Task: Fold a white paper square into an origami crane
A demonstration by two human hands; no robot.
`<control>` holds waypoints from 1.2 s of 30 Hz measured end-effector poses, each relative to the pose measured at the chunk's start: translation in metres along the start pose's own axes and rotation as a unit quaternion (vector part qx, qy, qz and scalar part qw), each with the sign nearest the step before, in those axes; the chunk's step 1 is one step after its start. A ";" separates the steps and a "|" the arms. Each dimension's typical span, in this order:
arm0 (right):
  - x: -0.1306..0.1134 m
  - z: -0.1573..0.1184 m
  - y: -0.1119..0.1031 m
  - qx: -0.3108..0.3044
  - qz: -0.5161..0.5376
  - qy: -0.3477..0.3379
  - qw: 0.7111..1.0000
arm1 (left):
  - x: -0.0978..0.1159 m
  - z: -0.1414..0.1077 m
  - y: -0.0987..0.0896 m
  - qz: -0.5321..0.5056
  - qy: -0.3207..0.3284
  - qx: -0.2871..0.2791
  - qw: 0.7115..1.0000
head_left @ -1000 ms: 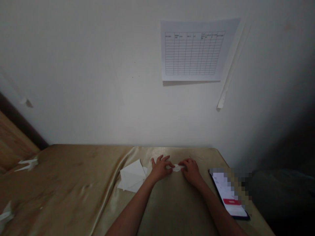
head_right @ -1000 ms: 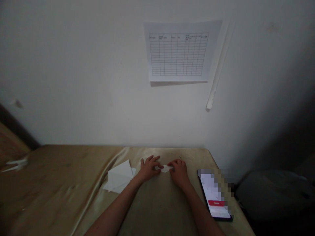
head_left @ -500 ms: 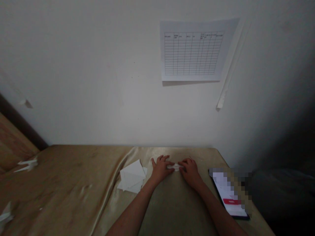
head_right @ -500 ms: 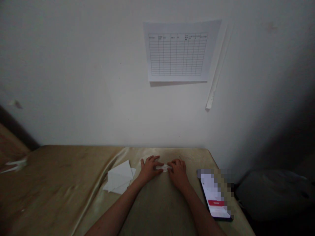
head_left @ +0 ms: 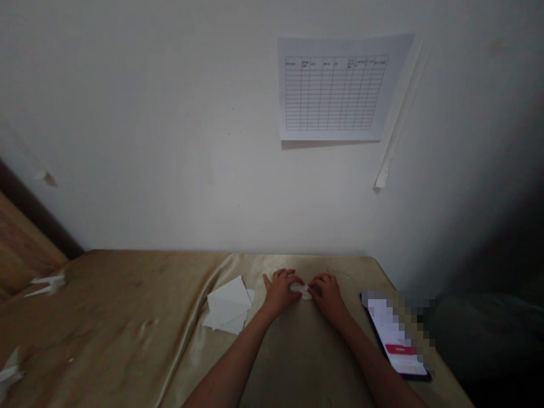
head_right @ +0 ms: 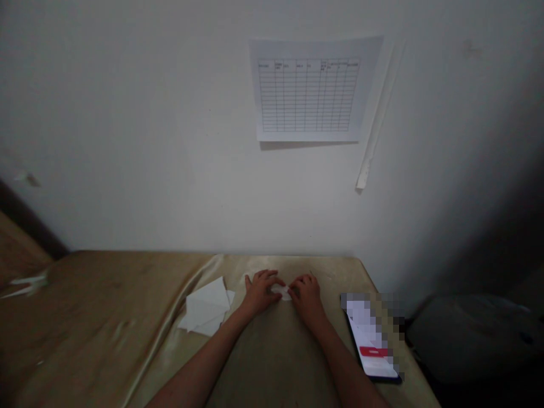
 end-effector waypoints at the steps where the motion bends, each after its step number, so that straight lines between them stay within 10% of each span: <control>1: -0.001 0.000 -0.001 0.001 0.002 0.000 1.000 | 0.000 0.000 0.000 -0.003 -0.001 0.000 1.000; 18: -0.015 0.001 -0.033 0.087 -0.017 -0.049 0.995 | -0.003 -0.001 -0.002 0.002 -0.017 0.026 1.000; 36: -0.022 -0.002 -0.013 -0.084 -0.019 -0.085 0.993 | -0.002 -0.002 0.000 0.015 -0.007 0.011 1.000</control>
Point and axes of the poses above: each hand's wrist, its own z-axis towards the middle knuckle, its own y-axis out of the palm, x = y × z, the point moved 9 cm from there along z, towards the middle knuckle, and after that the axes turned 1 degree about y, right-handed, at the moved point
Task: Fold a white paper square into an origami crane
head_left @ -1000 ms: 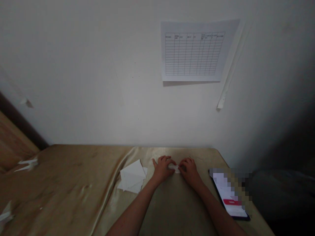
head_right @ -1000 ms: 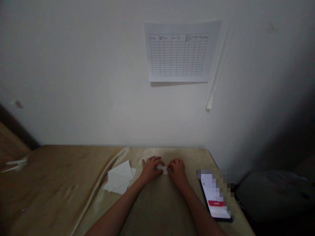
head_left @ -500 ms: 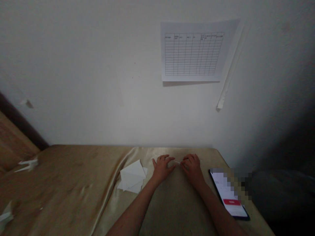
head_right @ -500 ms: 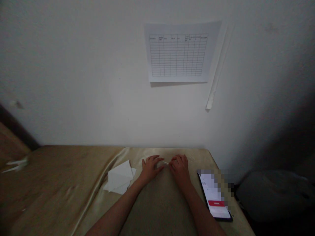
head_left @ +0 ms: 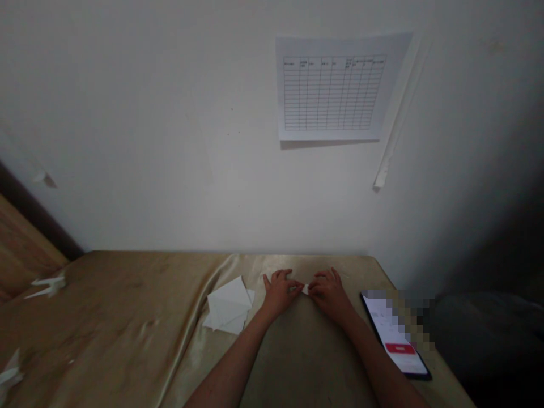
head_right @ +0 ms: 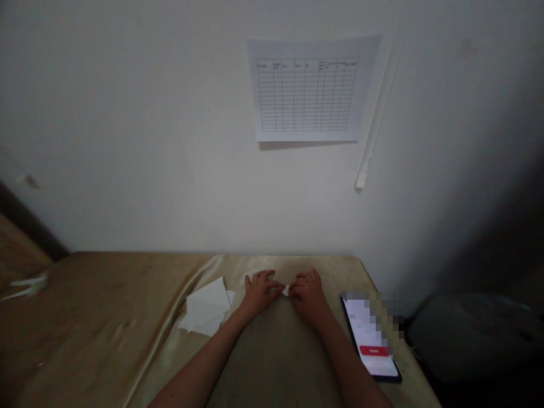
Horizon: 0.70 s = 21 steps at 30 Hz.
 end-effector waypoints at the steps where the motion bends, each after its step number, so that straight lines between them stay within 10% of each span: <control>1: 0.001 0.000 0.000 -0.007 0.004 0.005 1.000 | 0.000 0.000 0.000 0.000 0.002 0.001 1.000; 21: 0.018 -0.001 0.008 -0.017 0.051 0.053 0.997 | 0.005 -0.001 0.000 0.005 0.034 -0.007 0.999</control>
Point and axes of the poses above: each hand's wrist, its own z-axis towards the middle knuckle, its own y-axis out of the palm, x = y × z, the point moved 9 cm from there along z, towards the middle knuckle, and after that the axes turned 1 degree about y, right-handed, at the moved point
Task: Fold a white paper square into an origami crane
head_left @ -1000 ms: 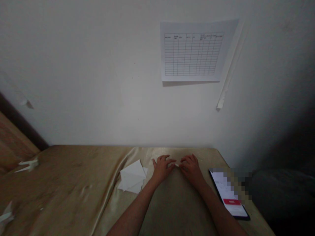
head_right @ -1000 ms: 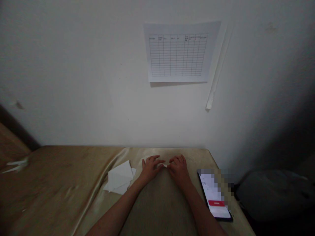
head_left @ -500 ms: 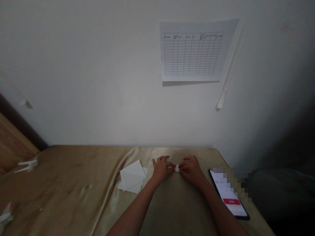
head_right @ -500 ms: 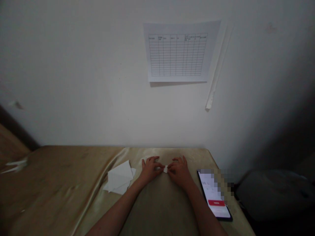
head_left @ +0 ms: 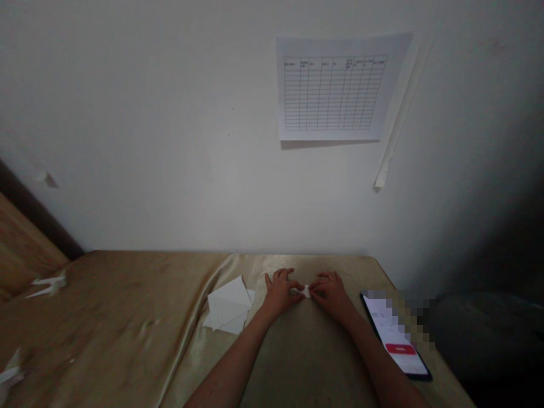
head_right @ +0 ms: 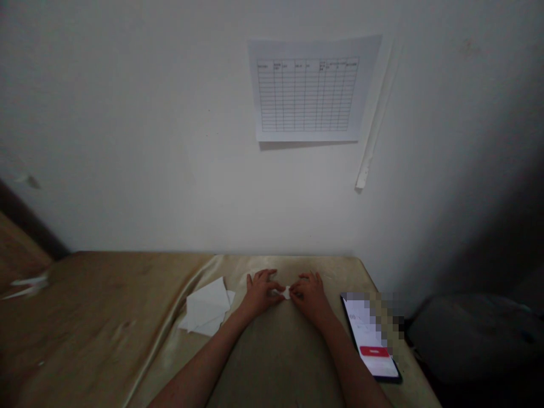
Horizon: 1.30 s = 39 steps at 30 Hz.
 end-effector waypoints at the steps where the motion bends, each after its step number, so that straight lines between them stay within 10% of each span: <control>1: 0.000 0.000 0.000 -0.001 0.002 0.002 1.000 | 0.001 0.000 -0.001 0.000 0.003 0.003 1.000; 39: -0.002 -0.001 0.001 0.011 -0.002 0.032 0.999 | -0.005 0.002 -0.001 -0.005 -0.020 0.015 1.000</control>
Point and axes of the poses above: each hand's wrist, its own z-axis towards the middle knuckle, its own y-axis out of the palm, x = y × z, the point moved 9 cm from there along z, towards the middle knuckle, and after that the axes turned 1 degree about y, right-handed, at the moved point
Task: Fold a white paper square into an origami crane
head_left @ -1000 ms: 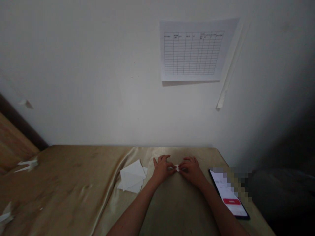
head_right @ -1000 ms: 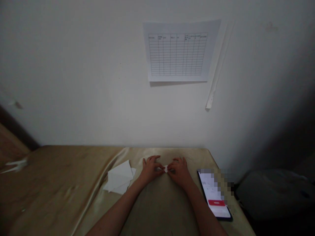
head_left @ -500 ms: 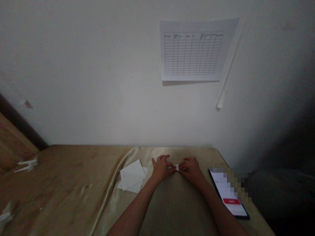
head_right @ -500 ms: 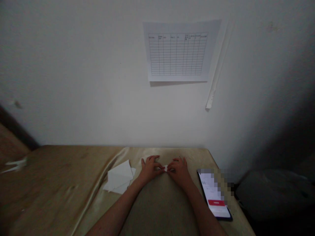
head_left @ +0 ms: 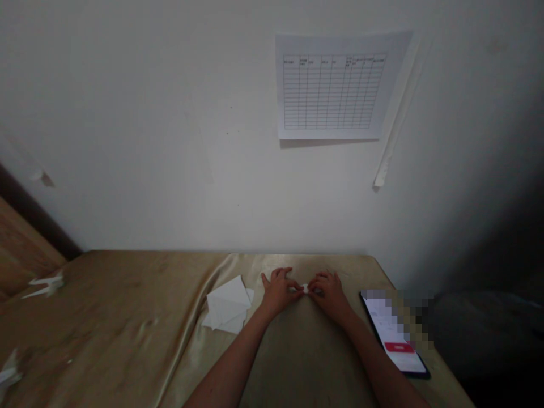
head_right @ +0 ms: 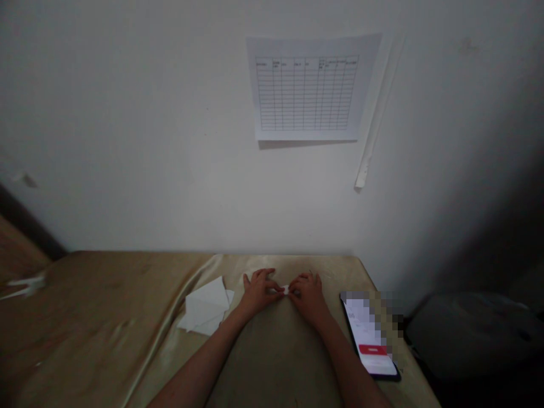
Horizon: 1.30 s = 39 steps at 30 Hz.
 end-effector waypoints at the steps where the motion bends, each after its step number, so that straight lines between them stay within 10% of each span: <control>1: 0.001 0.000 0.000 -0.002 -0.002 0.003 1.000 | 0.000 0.000 0.000 0.000 -0.002 -0.002 1.000; 39: 0.004 -0.003 0.000 0.049 -0.059 0.103 0.992 | 0.003 0.004 0.003 0.008 -0.037 -0.003 0.999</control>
Point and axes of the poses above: each hand's wrist, its own z-axis towards the middle knuckle, its own y-axis out of the palm, x = y × z, the point moved 9 cm from there along z, towards the middle knuckle, and after that the axes turned 1 degree about y, right-handed, at the moved point
